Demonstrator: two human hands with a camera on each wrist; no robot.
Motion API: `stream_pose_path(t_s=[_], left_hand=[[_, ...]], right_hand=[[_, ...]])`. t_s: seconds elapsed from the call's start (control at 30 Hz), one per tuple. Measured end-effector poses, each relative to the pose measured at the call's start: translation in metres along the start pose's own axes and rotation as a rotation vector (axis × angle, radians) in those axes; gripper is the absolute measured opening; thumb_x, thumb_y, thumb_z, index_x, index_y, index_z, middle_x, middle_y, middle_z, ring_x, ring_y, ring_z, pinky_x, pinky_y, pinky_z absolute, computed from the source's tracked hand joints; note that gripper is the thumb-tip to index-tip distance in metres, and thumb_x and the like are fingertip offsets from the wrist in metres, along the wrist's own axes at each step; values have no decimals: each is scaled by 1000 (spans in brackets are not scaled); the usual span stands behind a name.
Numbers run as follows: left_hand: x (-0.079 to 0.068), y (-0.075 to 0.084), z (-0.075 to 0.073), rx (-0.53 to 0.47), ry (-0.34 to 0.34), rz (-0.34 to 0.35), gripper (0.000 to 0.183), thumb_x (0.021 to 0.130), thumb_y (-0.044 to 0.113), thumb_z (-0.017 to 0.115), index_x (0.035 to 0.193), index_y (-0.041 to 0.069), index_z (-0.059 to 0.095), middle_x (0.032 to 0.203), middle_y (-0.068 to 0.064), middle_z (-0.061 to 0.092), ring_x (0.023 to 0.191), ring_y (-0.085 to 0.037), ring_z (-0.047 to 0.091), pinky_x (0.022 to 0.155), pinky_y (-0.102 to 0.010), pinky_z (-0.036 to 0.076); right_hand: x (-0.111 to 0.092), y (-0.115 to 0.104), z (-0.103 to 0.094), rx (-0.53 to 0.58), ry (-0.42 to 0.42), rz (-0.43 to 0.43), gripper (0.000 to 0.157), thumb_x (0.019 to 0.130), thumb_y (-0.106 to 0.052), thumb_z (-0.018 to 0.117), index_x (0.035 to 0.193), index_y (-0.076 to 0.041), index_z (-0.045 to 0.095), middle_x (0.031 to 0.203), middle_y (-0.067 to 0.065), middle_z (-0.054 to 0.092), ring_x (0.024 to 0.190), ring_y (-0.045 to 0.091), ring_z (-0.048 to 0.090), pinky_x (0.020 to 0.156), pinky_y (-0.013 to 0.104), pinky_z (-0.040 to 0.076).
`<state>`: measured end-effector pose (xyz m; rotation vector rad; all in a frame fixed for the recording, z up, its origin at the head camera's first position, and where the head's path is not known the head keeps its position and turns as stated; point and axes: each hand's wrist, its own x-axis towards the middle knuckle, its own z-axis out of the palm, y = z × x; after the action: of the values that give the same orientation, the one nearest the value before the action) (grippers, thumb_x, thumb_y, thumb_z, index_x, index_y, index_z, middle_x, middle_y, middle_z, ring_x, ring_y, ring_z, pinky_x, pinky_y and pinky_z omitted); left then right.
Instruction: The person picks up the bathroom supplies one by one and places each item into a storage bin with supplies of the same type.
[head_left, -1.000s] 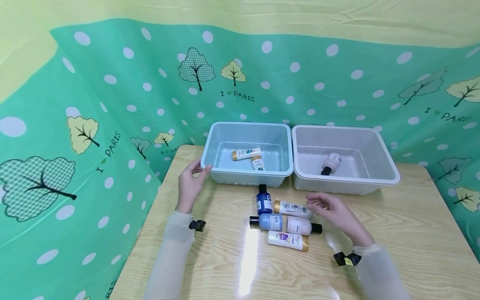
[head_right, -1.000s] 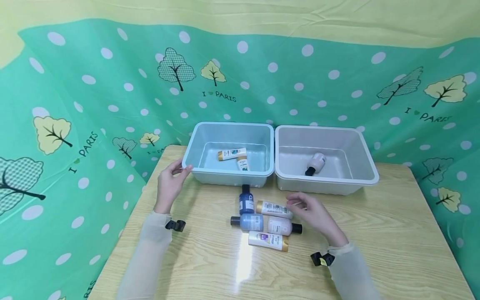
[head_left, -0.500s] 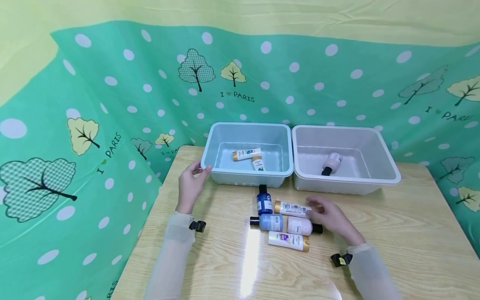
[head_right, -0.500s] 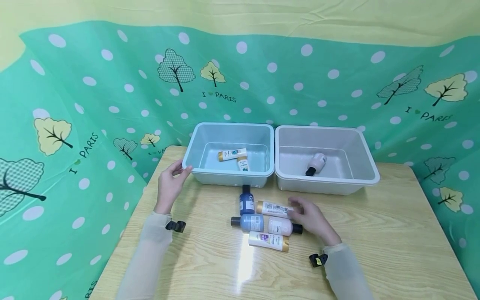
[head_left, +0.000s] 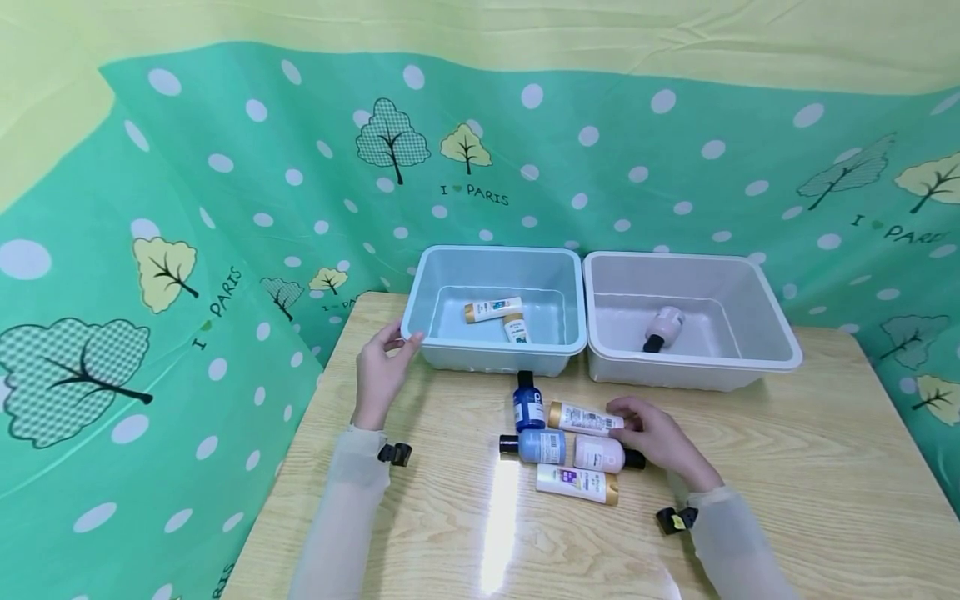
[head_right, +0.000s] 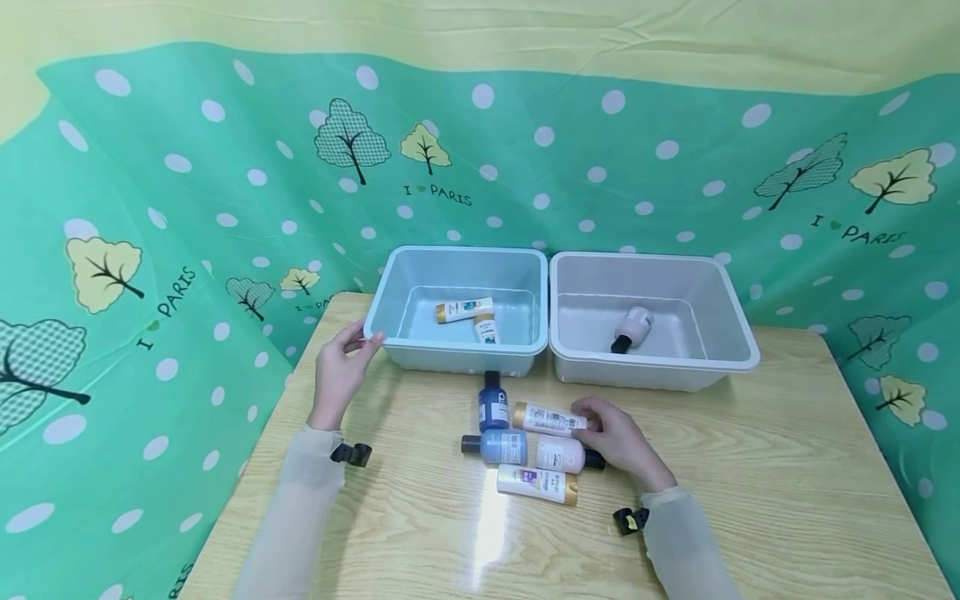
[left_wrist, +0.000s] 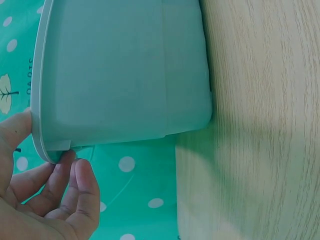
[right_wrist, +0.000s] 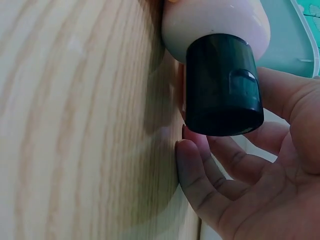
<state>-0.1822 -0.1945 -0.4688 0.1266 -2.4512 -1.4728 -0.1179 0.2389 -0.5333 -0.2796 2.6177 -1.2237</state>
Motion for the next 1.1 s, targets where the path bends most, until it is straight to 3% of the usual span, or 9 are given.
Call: stream_pose_path(t_s=[0.17, 0.4, 0.63, 0.83, 1.1], left_hand=[[0, 0, 0, -4, 3, 6, 50, 94, 33, 72, 135, 6, 62, 120, -15, 68, 104, -25, 63, 79, -42, 57], [0, 0, 0, -10, 10, 18, 48, 94, 30, 73, 134, 5, 63, 117, -16, 69, 102, -25, 63, 77, -42, 57], [2, -2, 1, -19, 14, 19, 48, 93, 29, 74, 133, 4, 63, 116, -17, 69, 101, -25, 63, 78, -43, 57], [1, -2, 1, -9, 13, 15, 49, 94, 31, 74, 133, 5, 63, 116, -16, 69, 101, -25, 63, 77, -41, 58], [1, -3, 1, 2, 9, 27, 50, 95, 33, 72, 135, 5, 62, 118, -17, 68, 103, -26, 63, 76, -36, 58]], right_hand=[[0, -1, 0, 5, -5, -8, 34, 91, -7, 73, 124, -3, 64, 104, 5, 63, 87, 20, 55, 73, 34, 49], [1, 4, 1, 66, 1, -43, 34, 90, 0, 71, 122, -4, 61, 110, 8, 64, 100, 24, 60, 86, 42, 52], [2, 6, -2, 91, -60, -78, 36, 92, -3, 71, 126, 2, 62, 111, 9, 68, 99, 23, 63, 84, 32, 54], [2, 1, -9, 153, -65, -29, 41, 92, -7, 71, 129, 3, 59, 112, 12, 66, 97, 24, 62, 79, 31, 55], [-1, -2, -13, 287, 24, 47, 39, 92, -17, 75, 123, 3, 63, 112, 16, 67, 98, 23, 65, 80, 27, 56]])
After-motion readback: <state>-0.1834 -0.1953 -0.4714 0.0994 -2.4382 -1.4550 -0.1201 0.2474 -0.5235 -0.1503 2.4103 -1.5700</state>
